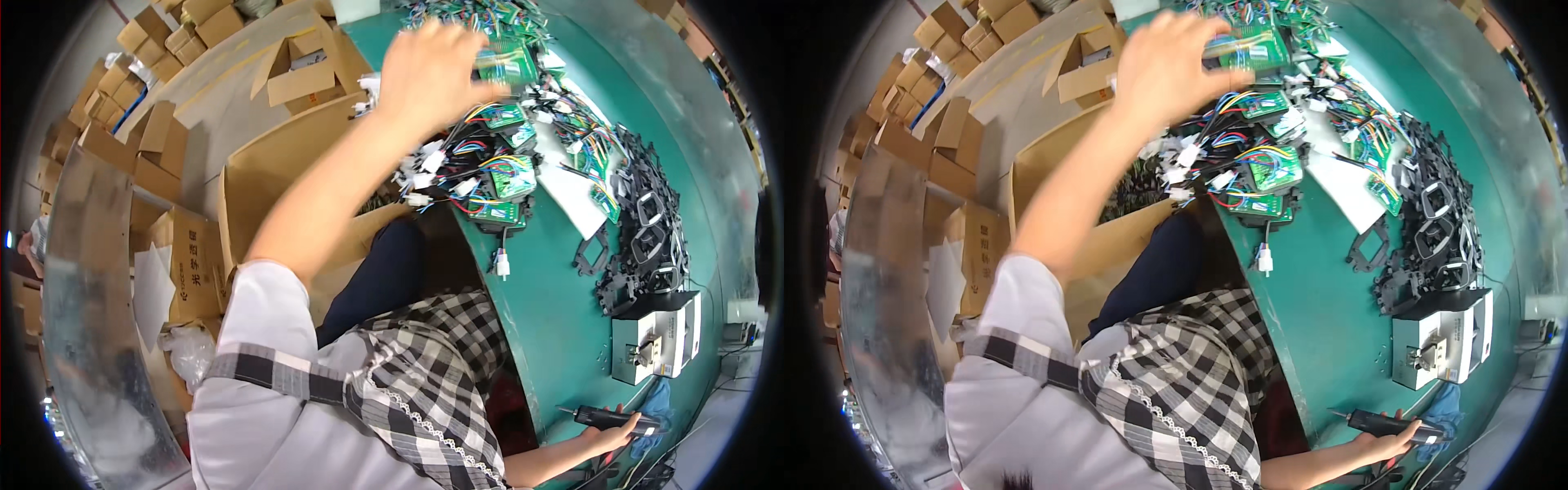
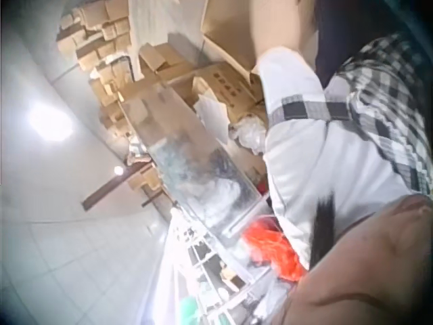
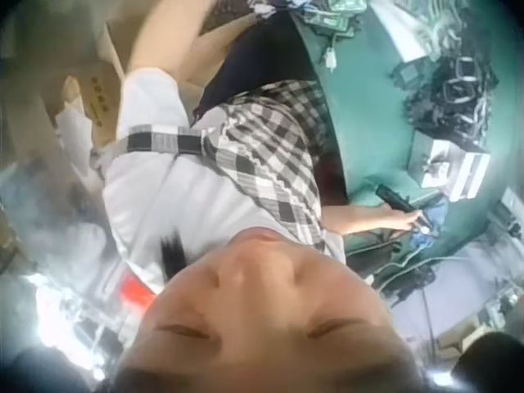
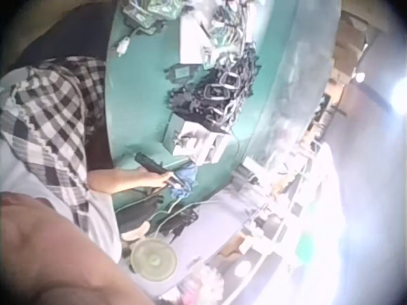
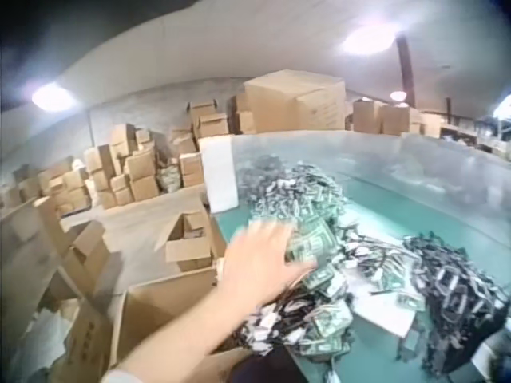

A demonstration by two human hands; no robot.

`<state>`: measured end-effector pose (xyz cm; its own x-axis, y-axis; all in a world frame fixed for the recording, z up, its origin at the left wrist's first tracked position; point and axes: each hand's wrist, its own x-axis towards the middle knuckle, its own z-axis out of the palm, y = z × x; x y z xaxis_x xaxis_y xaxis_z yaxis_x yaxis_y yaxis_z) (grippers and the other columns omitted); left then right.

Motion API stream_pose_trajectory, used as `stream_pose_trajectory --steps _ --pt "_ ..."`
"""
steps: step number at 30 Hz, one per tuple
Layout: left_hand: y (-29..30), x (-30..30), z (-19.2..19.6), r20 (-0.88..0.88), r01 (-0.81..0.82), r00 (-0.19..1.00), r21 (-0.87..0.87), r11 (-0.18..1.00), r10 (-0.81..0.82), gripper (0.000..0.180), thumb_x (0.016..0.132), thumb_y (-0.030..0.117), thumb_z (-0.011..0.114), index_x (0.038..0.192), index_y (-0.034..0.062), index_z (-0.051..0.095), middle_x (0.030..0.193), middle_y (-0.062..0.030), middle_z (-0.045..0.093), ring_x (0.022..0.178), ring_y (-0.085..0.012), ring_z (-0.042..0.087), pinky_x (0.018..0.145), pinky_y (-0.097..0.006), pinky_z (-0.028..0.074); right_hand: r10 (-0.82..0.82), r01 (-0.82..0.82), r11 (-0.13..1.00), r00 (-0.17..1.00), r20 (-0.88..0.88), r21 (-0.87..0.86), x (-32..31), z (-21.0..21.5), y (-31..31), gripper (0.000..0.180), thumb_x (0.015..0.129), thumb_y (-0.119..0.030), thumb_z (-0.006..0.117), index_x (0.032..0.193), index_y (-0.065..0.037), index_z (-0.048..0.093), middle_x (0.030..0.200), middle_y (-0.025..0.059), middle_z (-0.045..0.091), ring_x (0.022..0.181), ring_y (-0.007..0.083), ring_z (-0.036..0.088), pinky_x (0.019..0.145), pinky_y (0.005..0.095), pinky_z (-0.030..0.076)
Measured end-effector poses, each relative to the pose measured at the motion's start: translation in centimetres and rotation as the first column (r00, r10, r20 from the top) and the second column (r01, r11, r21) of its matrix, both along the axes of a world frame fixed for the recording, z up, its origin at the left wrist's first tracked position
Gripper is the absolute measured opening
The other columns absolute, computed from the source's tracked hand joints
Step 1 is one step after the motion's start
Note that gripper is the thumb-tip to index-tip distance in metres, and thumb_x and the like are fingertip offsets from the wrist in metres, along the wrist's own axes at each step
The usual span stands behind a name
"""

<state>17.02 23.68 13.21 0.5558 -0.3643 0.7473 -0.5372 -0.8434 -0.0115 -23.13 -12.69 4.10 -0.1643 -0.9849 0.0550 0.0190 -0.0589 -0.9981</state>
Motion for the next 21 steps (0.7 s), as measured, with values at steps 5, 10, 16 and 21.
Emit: stream_pose_trajectory --steps 5,10,16,21 --pt "2.7 6.6 0.9 -0.476 -0.024 0.876 0.113 0.993 0.075 0.054 0.071 0.054 0.070 0.106 0.0121 0.066 0.111 -0.0132 0.062 0.109 -0.0286 0.056 0.088 -0.043 0.046 0.181 -0.180 0.961 0.983 0.014 0.212 -3.7 -4.9 -0.8 0.035 0.088 -0.022 0.069 0.113 -0.001 0.057 0.102 0.0082 0.062 0.085 0.0227 0.062 0.067 0.0382 0.048" --pt "4.6 9.2 -4.6 -0.643 0.001 0.766 0.008 1.000 0.004 0.072 0.072 0.071 0.060 0.112 0.0099 0.065 0.111 -0.0160 0.066 0.107 -0.0328 0.060 0.089 -0.043 0.047 0.283 -0.276 0.959 0.937 -0.206 0.059 -2.5 -5.6 -0.3 0.029 0.090 -0.016 0.065 0.112 0.001 0.057 0.099 0.0049 0.061 0.081 0.0143 0.058 0.070 0.0306 0.048" --pt "5.2 9.9 -8.0 -0.753 0.001 0.641 -0.193 0.981 -0.149 0.085 0.076 0.081 0.047 0.116 0.0078 0.062 0.114 -0.0156 0.064 0.108 -0.0333 0.060 0.093 -0.043 0.045 0.076 -0.150 0.979 0.899 -0.431 -0.141 -0.2 -6.0 3.2 0.048 0.092 -0.016 0.060 0.133 0.002 0.043 0.126 0.0126 0.048 0.110 0.0213 0.049 0.095 0.0345 0.041" --pt "6.1 10.0 -8.3 -0.681 0.084 0.701 -0.216 0.973 -0.211 0.078 0.079 0.077 0.048 0.119 0.0119 0.062 0.117 -0.0163 0.063 0.110 -0.0329 0.059 0.094 -0.042 0.045 0.388 -0.777 0.543 0.568 -0.726 -0.318 4.5 -5.1 14.2 0.033 0.085 -0.002 0.058 0.117 0.000 0.050 0.122 0.0152 0.045 0.108 0.0226 0.048 0.088 0.0365 0.043"
